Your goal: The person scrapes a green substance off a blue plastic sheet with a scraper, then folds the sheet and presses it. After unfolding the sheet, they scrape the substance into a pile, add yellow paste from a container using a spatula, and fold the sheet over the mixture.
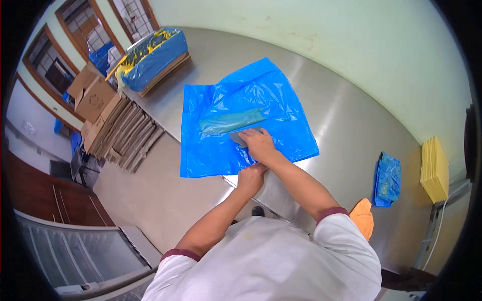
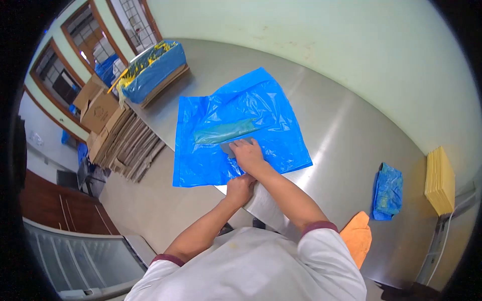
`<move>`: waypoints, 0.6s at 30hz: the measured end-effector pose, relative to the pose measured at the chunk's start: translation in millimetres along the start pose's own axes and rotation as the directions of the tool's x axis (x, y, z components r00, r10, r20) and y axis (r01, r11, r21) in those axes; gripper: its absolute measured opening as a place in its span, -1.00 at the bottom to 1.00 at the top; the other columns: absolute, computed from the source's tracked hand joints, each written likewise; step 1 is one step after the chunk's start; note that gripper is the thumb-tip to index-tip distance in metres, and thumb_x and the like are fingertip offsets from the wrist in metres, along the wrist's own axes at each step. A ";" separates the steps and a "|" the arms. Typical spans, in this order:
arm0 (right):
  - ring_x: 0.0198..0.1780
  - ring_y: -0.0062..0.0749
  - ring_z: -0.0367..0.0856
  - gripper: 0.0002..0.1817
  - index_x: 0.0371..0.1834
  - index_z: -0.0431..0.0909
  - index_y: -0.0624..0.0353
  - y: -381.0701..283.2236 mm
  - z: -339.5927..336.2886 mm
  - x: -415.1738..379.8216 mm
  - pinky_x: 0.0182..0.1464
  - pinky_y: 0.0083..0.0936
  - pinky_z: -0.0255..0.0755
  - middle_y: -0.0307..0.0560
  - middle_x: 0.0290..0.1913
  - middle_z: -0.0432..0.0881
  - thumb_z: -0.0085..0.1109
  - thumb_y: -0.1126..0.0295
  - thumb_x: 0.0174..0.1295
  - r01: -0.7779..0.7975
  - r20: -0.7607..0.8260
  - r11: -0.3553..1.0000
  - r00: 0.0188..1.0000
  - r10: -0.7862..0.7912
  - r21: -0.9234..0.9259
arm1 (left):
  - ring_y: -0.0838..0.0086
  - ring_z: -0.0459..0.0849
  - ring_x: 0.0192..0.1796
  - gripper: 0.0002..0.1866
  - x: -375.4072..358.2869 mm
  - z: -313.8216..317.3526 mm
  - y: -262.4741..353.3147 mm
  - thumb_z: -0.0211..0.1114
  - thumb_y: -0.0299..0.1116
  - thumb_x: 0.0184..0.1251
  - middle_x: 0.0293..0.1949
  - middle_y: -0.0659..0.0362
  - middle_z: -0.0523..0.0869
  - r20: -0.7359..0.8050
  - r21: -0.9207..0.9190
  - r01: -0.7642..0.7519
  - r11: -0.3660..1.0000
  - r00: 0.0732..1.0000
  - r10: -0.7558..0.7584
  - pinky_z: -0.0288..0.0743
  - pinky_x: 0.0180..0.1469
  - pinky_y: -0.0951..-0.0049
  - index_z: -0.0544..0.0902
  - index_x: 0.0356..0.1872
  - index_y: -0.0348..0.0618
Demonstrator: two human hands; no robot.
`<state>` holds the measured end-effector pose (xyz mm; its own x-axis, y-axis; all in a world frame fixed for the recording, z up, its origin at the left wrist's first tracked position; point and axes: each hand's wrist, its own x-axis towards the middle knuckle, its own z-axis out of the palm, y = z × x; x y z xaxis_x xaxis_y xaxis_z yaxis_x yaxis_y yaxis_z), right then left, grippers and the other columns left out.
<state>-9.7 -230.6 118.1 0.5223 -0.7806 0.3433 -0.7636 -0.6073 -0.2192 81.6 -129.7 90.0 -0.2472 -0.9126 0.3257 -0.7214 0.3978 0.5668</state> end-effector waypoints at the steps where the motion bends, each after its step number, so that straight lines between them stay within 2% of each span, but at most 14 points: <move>1: 0.23 -0.16 0.62 -0.59 0.12 0.64 0.15 0.6 -22.9 -8.6 0.24 -0.10 0.43 0.03 0.18 0.66 0.02 0.52 0.21 -0.034 -0.102 0.997 0.994 0.041 0.075 | 0.08 0.76 -0.31 -0.82 2.9 -3.7 1.0 0.34 -0.34 0.23 -0.28 0.01 0.78 0.030 0.008 -0.004 1.000 1.000 0.004 0.64 -0.26 0.10 0.76 -0.18 -0.09; 3: 0.25 -0.11 0.59 -0.54 0.15 0.63 0.16 13.9 -72.7 -42.4 0.31 -0.15 0.39 0.08 0.19 0.65 0.04 0.57 0.14 -0.079 -0.279 0.970 0.950 0.143 0.228 | 0.09 0.76 -0.27 -0.76 9.8 -11.2 7.4 0.37 -0.26 0.25 -0.26 0.03 0.77 0.080 0.061 -0.036 0.998 0.996 0.031 0.64 -0.24 0.11 0.73 -0.11 -0.10; 5: 0.27 -0.06 0.54 -0.34 0.21 0.59 0.12 46.7 -89.5 -95.0 0.33 0.00 0.31 0.02 0.21 0.61 0.03 0.63 -0.11 -0.146 -0.512 0.945 0.811 0.284 0.292 | 0.13 0.76 -0.23 -0.70 21.1 -22.5 16.0 0.38 -0.19 0.25 -0.25 0.05 0.76 0.133 0.156 -0.095 0.983 0.988 0.074 0.64 -0.20 0.14 0.69 -0.08 -0.11; 7: 0.34 0.01 0.46 -0.26 0.27 0.56 0.12 62.3 -113.1 -161.3 0.41 -0.01 0.21 0.03 0.28 0.57 0.01 0.67 -0.15 -0.402 -0.568 0.891 0.692 0.445 0.209 | 0.13 0.75 -0.24 -0.65 31.2 -20.4 20.3 0.40 -0.13 0.24 -0.27 0.06 0.73 0.167 0.238 -0.139 0.961 0.981 0.101 0.63 -0.22 0.14 0.66 -0.07 -0.11; 8: 0.40 0.09 0.38 -0.22 0.31 0.54 0.11 57.3 -120.0 -192.8 0.45 -0.01 0.14 0.05 0.32 0.52 0.03 0.67 -0.16 -0.611 -0.551 0.786 0.625 0.553 0.094 | 0.13 0.75 -0.25 -0.63 35.2 -18.7 22.8 0.41 -0.10 0.23 -0.28 0.06 0.72 0.183 0.280 -0.170 0.945 0.975 0.122 0.63 -0.23 0.15 0.65 -0.07 -0.12; 9: 0.49 0.15 0.22 -0.23 0.38 0.48 0.07 56.5 -120.3 -219.6 0.51 0.08 0.00 0.12 0.40 0.43 0.06 0.68 -0.07 -0.729 -0.475 0.683 0.582 0.660 0.055 | 0.14 0.76 -0.26 -0.65 37.4 -13.0 23.3 0.39 -0.08 0.24 -0.31 0.06 0.72 0.201 0.333 -0.203 0.921 0.969 0.142 0.63 -0.25 0.14 0.66 -0.14 -0.14; 12: 0.57 0.18 0.08 -0.27 0.42 0.44 0.07 54.1 -111.2 -262.2 0.54 0.20 -0.12 0.18 0.47 0.32 0.18 0.60 0.06 -0.892 -0.214 0.425 0.451 0.867 -0.156 | 0.14 0.76 -0.27 -0.72 47.3 -8.4 26.0 0.32 -0.15 0.31 -0.31 0.06 0.71 0.291 0.401 -0.287 0.870 0.940 0.176 0.62 -0.26 0.11 0.65 -0.20 -0.16; 13: 0.60 0.21 -0.03 -0.28 0.44 0.41 0.09 42.5 -124.5 -261.6 0.55 0.28 -0.22 0.21 0.51 0.24 0.32 0.46 0.12 -0.908 -0.097 0.399 0.412 0.906 -0.131 | 0.14 0.76 -0.27 -0.75 49.7 -5.5 25.6 0.29 -0.18 0.34 -0.31 0.05 0.71 0.319 0.407 -0.322 0.855 0.927 0.197 0.62 -0.26 0.09 0.65 -0.21 -0.16; 16: 0.60 0.27 -0.05 -0.26 0.42 0.43 0.11 29.5 -142.1 -264.8 0.55 0.24 -0.19 0.25 0.54 0.17 0.43 0.36 0.08 -0.893 -0.133 0.449 0.450 0.883 -0.041 | 0.14 0.76 -0.28 -0.81 60.9 2.6 18.2 0.20 -0.26 0.40 -0.30 0.03 0.71 0.362 0.416 -0.386 0.823 0.901 0.240 0.60 -0.26 0.04 0.64 -0.26 -0.17; 18: 0.55 0.22 0.09 -0.34 0.34 0.48 0.12 32.2 -136.5 -262.7 0.53 0.11 -0.02 0.22 0.48 0.26 0.43 0.37 0.10 -0.838 -0.344 0.534 0.472 0.811 0.110 | 0.10 0.76 -0.28 -0.82 68.0 2.9 17.3 0.14 -0.30 0.44 -0.30 0.01 0.71 0.360 0.400 -0.385 0.831 0.901 0.244 0.59 -0.26 0.00 0.62 -0.28 -0.17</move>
<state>-223.3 -24.8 145.6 -0.5037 -0.8105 0.2988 -0.8042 0.3137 -0.5049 50.4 -185.2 119.8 -0.6314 -0.7589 0.1593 -0.7635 0.6443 0.0429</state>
